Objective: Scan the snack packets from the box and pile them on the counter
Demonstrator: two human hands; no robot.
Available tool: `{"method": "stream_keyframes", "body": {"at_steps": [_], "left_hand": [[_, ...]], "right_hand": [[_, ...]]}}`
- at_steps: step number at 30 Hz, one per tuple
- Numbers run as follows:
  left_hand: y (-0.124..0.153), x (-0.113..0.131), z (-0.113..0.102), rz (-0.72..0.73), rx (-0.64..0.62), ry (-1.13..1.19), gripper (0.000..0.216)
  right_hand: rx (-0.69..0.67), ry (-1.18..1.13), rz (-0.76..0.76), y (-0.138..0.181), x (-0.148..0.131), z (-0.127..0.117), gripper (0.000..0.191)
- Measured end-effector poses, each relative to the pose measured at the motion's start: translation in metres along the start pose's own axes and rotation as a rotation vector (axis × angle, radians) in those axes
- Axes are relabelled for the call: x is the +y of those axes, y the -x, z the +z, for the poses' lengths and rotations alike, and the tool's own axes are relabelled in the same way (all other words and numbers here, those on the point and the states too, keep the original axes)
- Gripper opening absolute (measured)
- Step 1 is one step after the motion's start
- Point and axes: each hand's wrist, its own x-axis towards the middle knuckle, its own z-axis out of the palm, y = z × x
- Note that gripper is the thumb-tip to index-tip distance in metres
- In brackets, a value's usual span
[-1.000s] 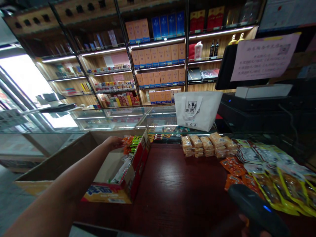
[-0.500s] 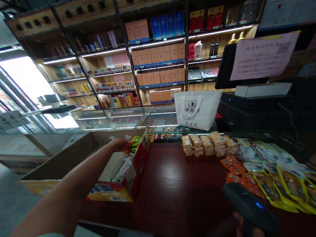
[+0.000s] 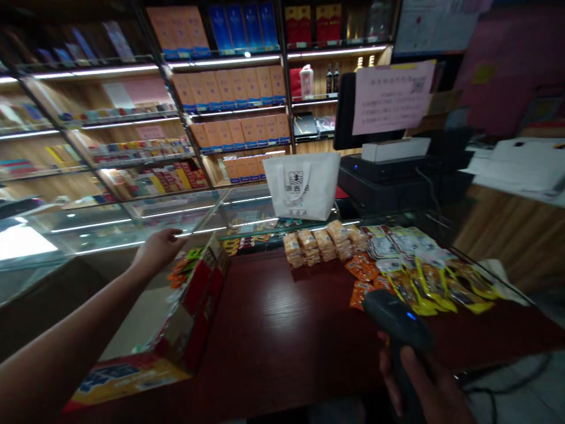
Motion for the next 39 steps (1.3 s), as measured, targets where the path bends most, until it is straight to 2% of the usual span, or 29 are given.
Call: {"method": "stream_keyframes", "body": {"at_steps": [2,4,6,9,10,12,14,17,20,23,26,29,33,36,39], "left_hand": [[0.019,0.032,0.022,0.227,-0.016,-0.08,0.02],[0.048,0.059,0.054,0.44,-0.112,-0.087,0.026],[0.085,0.076,0.094,0.531,-0.328,0.003,0.024],[0.145,0.083,0.164,0.561,-0.736,0.066,0.019],[0.163,0.082,0.188,0.578,-0.797,0.032,0.018],[0.192,0.08,0.233,0.641,-0.832,-0.118,0.022],[0.213,0.081,0.267,0.68,-0.791,-0.249,0.029],[0.232,0.087,0.295,0.674,-0.734,-0.409,0.039],[0.24,0.093,0.304,0.63,-0.716,-0.494,0.039],[0.24,0.093,0.305,0.591,-0.723,-0.472,0.03],[0.238,0.084,0.304,0.526,-0.719,-0.347,0.024],[0.24,0.07,0.298,0.389,-0.77,-0.07,0.025],[0.253,0.053,0.275,0.103,-0.904,0.41,0.03],[0.259,0.05,0.248,0.016,-0.799,0.623,0.037],[0.258,0.051,0.222,-0.001,-0.663,0.699,0.036]], "right_hand": [[0.018,-0.049,-0.043,-0.006,-0.006,-0.007,0.056],[0.074,-0.093,-0.088,-0.011,-0.012,-0.015,0.057],[0.142,-0.122,-0.134,-0.013,-0.018,-0.022,0.055],[0.194,-0.135,-0.188,-0.012,-0.022,-0.033,0.052],[0.198,-0.135,-0.198,-0.011,-0.021,-0.037,0.052],[0.188,-0.132,-0.197,-0.009,-0.017,-0.046,0.053],[0.174,-0.128,-0.189,-0.007,-0.012,-0.055,0.055],[0.186,-0.121,-0.196,-0.003,-0.007,-0.066,0.052],[0.222,-0.113,-0.192,0.001,-0.006,-0.073,0.053],[0.244,-0.114,-0.188,0.002,-0.01,-0.074,0.056],[0.266,-0.135,-0.188,0.001,-0.013,-0.068,0.056],[0.252,-0.155,-0.186,-0.002,-0.012,-0.059,0.055],[0.209,-0.152,-0.17,-0.006,-0.01,-0.047,0.055],[0.142,-0.155,-0.162,-0.005,-0.01,-0.035,0.055],[-0.005,-0.107,-0.16,-0.003,-0.008,-0.02,0.052]]}}
